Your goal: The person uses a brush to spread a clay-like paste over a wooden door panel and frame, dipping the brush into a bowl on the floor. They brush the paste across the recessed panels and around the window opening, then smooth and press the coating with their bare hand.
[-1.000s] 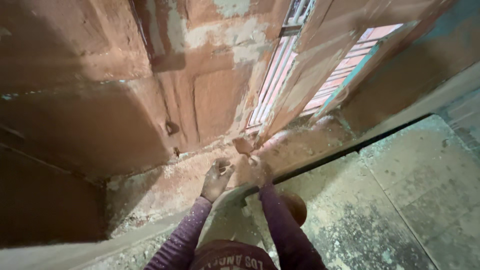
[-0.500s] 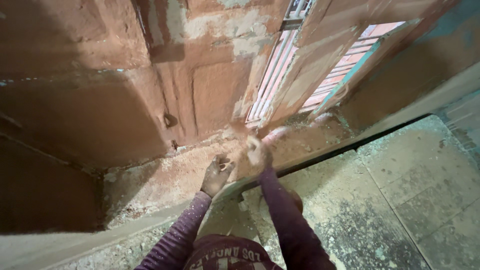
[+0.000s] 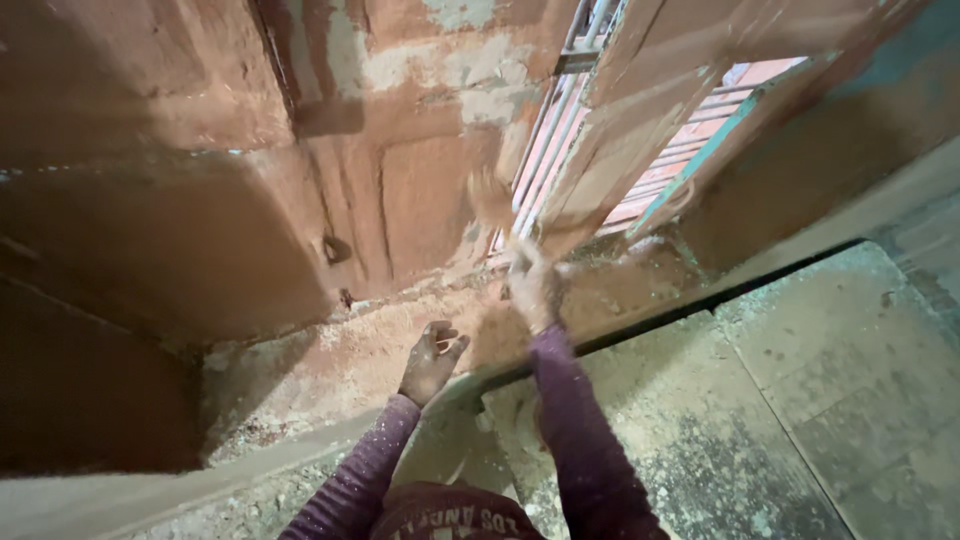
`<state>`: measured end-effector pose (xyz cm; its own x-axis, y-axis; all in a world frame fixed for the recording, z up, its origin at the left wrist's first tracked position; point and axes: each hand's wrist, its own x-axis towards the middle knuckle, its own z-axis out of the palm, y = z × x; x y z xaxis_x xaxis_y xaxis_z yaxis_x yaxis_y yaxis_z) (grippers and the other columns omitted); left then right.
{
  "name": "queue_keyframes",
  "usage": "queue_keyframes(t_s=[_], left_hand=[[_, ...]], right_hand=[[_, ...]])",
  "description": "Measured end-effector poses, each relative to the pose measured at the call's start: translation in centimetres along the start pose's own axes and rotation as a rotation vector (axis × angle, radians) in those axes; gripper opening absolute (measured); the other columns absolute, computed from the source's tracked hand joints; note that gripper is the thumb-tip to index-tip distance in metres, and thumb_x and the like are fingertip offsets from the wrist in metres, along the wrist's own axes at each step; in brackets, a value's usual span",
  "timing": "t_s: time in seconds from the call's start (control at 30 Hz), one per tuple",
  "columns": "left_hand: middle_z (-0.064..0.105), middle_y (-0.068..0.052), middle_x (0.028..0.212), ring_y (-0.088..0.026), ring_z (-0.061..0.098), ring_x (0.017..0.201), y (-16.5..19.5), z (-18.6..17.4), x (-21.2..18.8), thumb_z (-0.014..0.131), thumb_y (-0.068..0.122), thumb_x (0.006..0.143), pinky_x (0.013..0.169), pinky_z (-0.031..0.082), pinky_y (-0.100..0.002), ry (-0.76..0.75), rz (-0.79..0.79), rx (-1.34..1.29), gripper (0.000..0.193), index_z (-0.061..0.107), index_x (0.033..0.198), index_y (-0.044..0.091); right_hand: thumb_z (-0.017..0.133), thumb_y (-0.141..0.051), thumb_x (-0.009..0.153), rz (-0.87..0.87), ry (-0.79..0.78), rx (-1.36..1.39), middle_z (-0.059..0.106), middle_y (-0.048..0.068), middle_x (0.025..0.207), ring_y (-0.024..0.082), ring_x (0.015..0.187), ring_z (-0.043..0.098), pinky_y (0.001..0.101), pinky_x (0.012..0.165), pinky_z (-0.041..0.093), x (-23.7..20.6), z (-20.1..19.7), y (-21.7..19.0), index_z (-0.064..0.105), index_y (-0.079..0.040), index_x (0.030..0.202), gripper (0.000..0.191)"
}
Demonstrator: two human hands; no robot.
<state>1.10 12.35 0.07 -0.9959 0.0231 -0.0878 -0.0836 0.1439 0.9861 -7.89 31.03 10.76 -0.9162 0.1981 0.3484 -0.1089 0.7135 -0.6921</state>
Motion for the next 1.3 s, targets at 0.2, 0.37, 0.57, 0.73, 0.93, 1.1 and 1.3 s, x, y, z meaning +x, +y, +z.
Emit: queue_keyframes(t_s=[0.2,0.37,0.57,0.73,0.93,1.1,1.3], left_hand=[[0.071,-0.015,0.118,-0.027,0.069,0.105,-0.2,-0.5,0.3,0.073,0.037,0.091,0.087,0.058,-0.04,0.071,0.034,0.065,0.052,0.055,0.128,0.006],[0.072,-0.015,0.116,-0.027,0.07,0.103,-1.2,0.7,-0.4,0.073,0.038,0.09,0.086,0.059,-0.04,0.086,-0.049,0.038,0.053,0.055,0.128,0.005],[0.071,-0.015,0.118,-0.026,0.07,0.104,-2.4,1.3,-2.0,0.073,0.039,0.09,0.087,0.059,-0.039,0.105,-0.044,0.078,0.055,0.054,0.129,0.006],[0.074,-0.016,0.113,-0.026,0.074,0.102,-3.8,0.0,-2.8,0.075,0.039,0.088,0.086,0.061,-0.037,0.177,-0.045,-0.017,0.055,0.055,0.127,0.005],[0.07,-0.013,0.115,-0.021,0.07,0.095,-2.3,-0.6,-1.9,0.075,0.036,0.09,0.08,0.059,-0.036,0.114,-0.043,-0.051,0.054,0.054,0.129,0.005],[0.07,-0.011,0.114,-0.02,0.068,0.095,0.4,-1.5,0.7,0.075,0.033,0.088,0.079,0.06,-0.036,0.01,-0.006,-0.115,0.052,0.054,0.128,0.007],[0.07,-0.009,0.111,-0.019,0.07,0.098,0.0,-2.9,1.9,0.068,0.025,0.096,0.083,0.058,-0.033,-0.078,0.171,-0.092,0.035,0.058,0.123,0.005]], right_hand=[[0.065,-0.022,0.093,0.047,-0.11,-0.053,0.075,0.017,0.108,0.034,0.101,0.072,0.0428,0.086,0.056,-4.2,3.4,2.7,0.074,-0.016,0.119,0.028],[0.063,-0.022,0.102,-0.13,0.101,0.198,0.076,0.014,0.115,0.029,0.103,0.075,0.0385,0.089,0.057,-0.6,-1.9,-3.7,0.072,-0.012,0.123,0.026],[0.064,-0.022,0.098,-0.008,0.038,0.131,0.075,0.011,0.117,0.028,0.106,0.073,0.0352,0.091,0.056,0.2,-3.5,-9.5,0.073,-0.016,0.127,0.031],[0.062,-0.016,0.098,-0.071,0.032,0.21,0.073,0.012,0.124,0.028,0.114,0.07,0.0352,0.094,0.053,-2.3,-2.7,-8.8,0.071,-0.011,0.13,0.033],[0.061,-0.014,0.101,-0.126,0.116,0.305,0.075,0.016,0.12,0.028,0.11,0.073,0.0341,0.097,0.054,-1.8,-1.2,-8.7,0.069,-0.003,0.128,0.031],[0.06,-0.013,0.1,-0.084,0.116,0.339,0.074,0.018,0.12,0.028,0.106,0.073,0.0343,0.095,0.054,-1.2,0.2,-8.8,0.066,-0.001,0.131,0.034],[0.058,-0.013,0.103,-0.089,0.166,0.306,0.075,0.013,0.122,0.019,0.101,0.069,0.0299,0.09,0.054,-1.6,2.0,-8.4,0.067,-0.002,0.131,0.031]])
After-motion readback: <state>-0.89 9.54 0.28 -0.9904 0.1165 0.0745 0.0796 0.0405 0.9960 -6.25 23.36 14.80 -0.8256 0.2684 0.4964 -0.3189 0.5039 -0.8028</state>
